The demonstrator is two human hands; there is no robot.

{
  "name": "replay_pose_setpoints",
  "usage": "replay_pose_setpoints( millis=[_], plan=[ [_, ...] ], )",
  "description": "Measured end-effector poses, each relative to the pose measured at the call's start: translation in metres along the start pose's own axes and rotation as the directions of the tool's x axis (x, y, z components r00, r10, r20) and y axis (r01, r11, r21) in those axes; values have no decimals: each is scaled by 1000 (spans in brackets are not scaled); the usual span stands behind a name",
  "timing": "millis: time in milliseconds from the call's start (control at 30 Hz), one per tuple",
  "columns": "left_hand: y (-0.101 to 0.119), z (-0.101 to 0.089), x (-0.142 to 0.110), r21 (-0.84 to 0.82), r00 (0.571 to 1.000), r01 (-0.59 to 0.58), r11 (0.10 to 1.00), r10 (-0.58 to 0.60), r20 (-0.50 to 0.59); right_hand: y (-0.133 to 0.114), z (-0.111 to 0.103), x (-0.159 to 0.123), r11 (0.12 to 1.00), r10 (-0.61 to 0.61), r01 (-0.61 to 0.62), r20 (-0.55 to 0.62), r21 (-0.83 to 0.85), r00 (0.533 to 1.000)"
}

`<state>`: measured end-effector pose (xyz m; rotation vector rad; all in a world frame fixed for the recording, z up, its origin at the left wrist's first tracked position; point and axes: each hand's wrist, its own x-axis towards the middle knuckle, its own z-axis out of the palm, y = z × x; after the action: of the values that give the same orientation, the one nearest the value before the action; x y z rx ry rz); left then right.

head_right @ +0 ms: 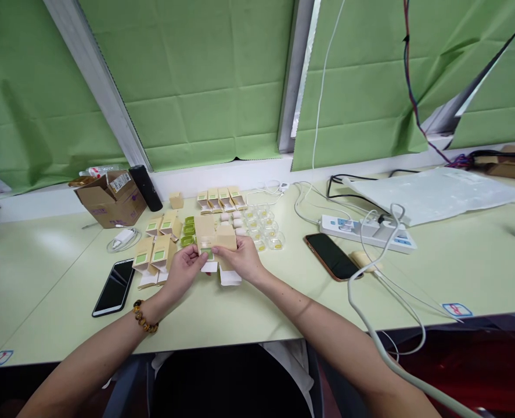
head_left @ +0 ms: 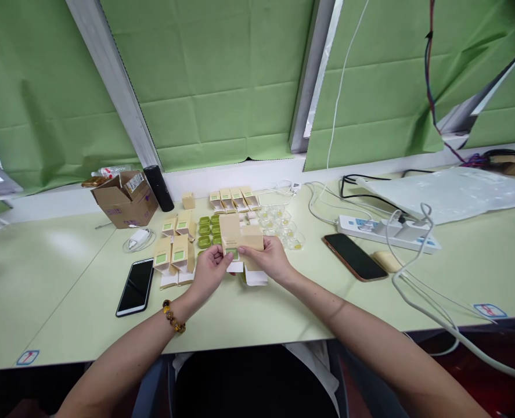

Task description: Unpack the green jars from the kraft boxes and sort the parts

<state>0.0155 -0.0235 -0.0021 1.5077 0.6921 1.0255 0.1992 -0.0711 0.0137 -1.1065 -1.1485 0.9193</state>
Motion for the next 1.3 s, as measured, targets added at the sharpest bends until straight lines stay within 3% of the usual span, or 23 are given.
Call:
replay_pose_setpoints(
  millis=[233,400,567,800,1000,1133,1300],
  plan=[
    [20,-15,10,-11,997,48,999,-48,-58,-10,-10,4,992,45,-55,89,110,995],
    [50,-60,31,114,986,13,993,7,-167,-15,-26,11,992,37,-41,37,116,999],
    [66,-106,36,282,944,-7,959,99,-314,-17,-30,13,995,47,-49,31,85,998],
    [60,-153,49,396,909,75,915,100,-404,-12,-28,10,998,66,-65,98,-10,993],
    [37,-198,72,480,821,290,828,43,-570,-10,-36,9,995,92,-86,120,-58,988],
    [21,-208,75,520,800,338,785,52,-598,-4,-38,10,994,97,-89,138,-64,986],
    [17,-203,76,578,818,383,720,27,-575,5,-37,11,991,109,-92,179,-102,978]
  ],
)
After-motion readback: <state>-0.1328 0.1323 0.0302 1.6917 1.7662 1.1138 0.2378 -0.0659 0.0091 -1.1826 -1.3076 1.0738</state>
